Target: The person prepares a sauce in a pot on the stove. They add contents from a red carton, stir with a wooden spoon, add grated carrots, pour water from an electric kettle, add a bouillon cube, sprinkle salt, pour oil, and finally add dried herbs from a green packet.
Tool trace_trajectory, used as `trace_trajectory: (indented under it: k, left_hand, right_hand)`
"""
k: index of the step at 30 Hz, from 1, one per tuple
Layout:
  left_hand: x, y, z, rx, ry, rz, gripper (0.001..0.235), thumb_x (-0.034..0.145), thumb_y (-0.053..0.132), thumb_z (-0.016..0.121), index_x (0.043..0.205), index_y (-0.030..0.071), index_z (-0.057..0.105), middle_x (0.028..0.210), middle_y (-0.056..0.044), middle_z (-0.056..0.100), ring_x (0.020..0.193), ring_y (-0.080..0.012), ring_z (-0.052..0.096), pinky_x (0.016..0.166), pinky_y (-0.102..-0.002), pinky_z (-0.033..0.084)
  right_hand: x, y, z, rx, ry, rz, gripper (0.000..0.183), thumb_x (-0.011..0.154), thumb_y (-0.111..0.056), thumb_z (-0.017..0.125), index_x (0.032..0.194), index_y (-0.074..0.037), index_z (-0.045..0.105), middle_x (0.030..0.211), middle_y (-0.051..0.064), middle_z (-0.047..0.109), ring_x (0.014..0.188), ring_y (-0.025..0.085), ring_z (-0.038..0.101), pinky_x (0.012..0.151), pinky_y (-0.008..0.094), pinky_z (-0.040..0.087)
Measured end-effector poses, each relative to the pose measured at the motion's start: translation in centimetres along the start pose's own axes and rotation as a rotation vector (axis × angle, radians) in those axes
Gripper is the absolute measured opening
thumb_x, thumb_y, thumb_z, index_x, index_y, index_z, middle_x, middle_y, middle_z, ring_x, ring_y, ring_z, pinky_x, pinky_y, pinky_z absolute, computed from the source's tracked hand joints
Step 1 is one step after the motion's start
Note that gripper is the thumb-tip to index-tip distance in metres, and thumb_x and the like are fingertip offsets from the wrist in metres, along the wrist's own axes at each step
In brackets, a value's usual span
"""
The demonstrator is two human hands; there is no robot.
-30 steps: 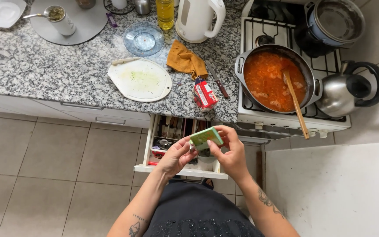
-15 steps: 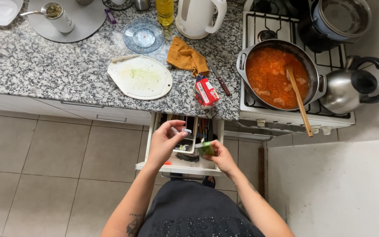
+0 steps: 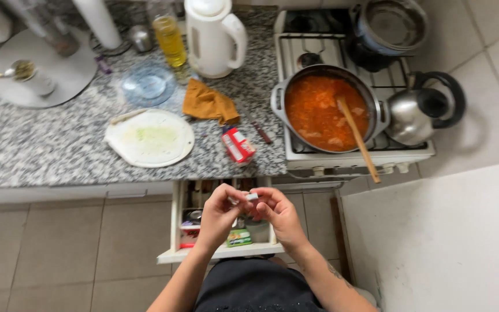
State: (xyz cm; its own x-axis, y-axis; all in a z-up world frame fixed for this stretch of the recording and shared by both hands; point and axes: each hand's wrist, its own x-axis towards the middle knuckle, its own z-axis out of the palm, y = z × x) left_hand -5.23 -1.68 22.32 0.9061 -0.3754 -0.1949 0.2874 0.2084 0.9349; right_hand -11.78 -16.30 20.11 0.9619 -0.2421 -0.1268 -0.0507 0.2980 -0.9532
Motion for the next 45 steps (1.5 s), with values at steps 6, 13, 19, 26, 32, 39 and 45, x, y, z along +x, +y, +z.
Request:
trace_trajectory:
  k: [6, 13, 19, 26, 32, 39, 45]
  left_hand:
    - [1.6, 2.9, 6.2, 0.431, -0.289, 0.52, 0.01, 0.078, 0.0, 0.069, 0.082, 0.008, 0.065, 0.082, -0.003, 0.064, 0.079, -0.015, 0.065, 0.069, -0.024, 0.05]
    - [4.7, 4.3, 10.8, 0.529, -0.249, 0.488, 0.008, 0.089, 0.011, 0.055, 0.094, 0.01, 0.062, 0.086, -0.004, 0.049, 0.077, -0.0152, 0.049, 0.066, -0.025, 0.04]
    - [9.6, 5.1, 12.1, 0.858, -0.335, 0.83, 0.012, 0.089, 0.014, 0.061, 0.1, 0.011, 0.062, 0.084, -0.006, 0.051, 0.073, -0.023, 0.048, 0.067, -0.033, 0.039]
    - [17.1, 6.0, 12.2, 1.112, -0.417, 1.138, 0.014, 0.091, 0.023, 0.06, 0.096, 0.011, 0.066, 0.089, -0.003, 0.059, 0.066, -0.0202, 0.05, 0.057, -0.034, 0.045]
    - [21.5, 5.3, 12.5, 1.302, -0.428, 1.28, 0.018, 0.09, 0.02, 0.059, 0.074, 0.012, 0.062, 0.071, 0.0, 0.054, 0.06, -0.0175, 0.048, 0.051, -0.031, 0.036]
    - [23.5, 4.7, 14.3, 1.094, -0.406, 0.898, 0.009, 0.068, 0.019, 0.068, 0.064, 0.015, 0.061, 0.057, 0.003, 0.051, 0.05, -0.0167, 0.054, 0.049, -0.028, 0.043]
    - [24.8, 5.0, 14.9, 0.718, -0.473, 0.031, 0.013, 0.071, 0.024, 0.071, 0.07, 0.011, 0.071, 0.056, -0.005, 0.06, 0.05, -0.0168, 0.053, 0.051, -0.029, 0.043]
  right_hand:
    - [-0.1, -5.2, -3.7, 0.172, 0.227, 0.332, 0.03, 0.079, -0.013, 0.067, 0.106, -0.001, 0.065, 0.09, 0.011, 0.07, 0.074, 0.015, 0.064, 0.074, 0.029, 0.054]
    - [1.7, -7.5, -8.4, -0.028, 0.227, -0.05, 0.029, 0.079, 0.006, 0.064, 0.107, 0.0, 0.062, 0.104, 0.013, 0.068, 0.095, 0.019, 0.065, 0.082, 0.03, 0.057]
    - [4.8, -10.2, -8.7, -0.189, 0.286, -0.176, 0.027, 0.081, 0.002, 0.062, 0.108, 0.001, 0.063, 0.103, 0.014, 0.069, 0.095, 0.02, 0.067, 0.083, 0.028, 0.057]
    - [9.9, -11.6, -8.7, -0.595, 0.341, -0.374, 0.025, 0.082, -0.003, 0.063, 0.106, -0.003, 0.066, 0.102, 0.009, 0.071, 0.088, 0.016, 0.071, 0.08, 0.024, 0.059]
    - [12.9, -11.5, -8.2, -0.694, 0.362, -0.325, 0.034, 0.081, -0.007, 0.065, 0.115, -0.006, 0.063, 0.11, 0.007, 0.069, 0.096, 0.016, 0.068, 0.086, 0.027, 0.055]
    - [15.0, -9.8, -8.8, -1.039, 0.664, -0.539, 0.036, 0.076, -0.008, 0.072, 0.111, -0.015, 0.067, 0.092, 0.004, 0.072, 0.081, 0.019, 0.069, 0.068, 0.03, 0.057]
    - [15.1, -10.4, -11.3, -0.672, 0.508, -0.475, 0.034, 0.07, -0.007, 0.077, 0.103, -0.01, 0.072, 0.09, 0.007, 0.073, 0.079, 0.014, 0.07, 0.064, 0.026, 0.058]
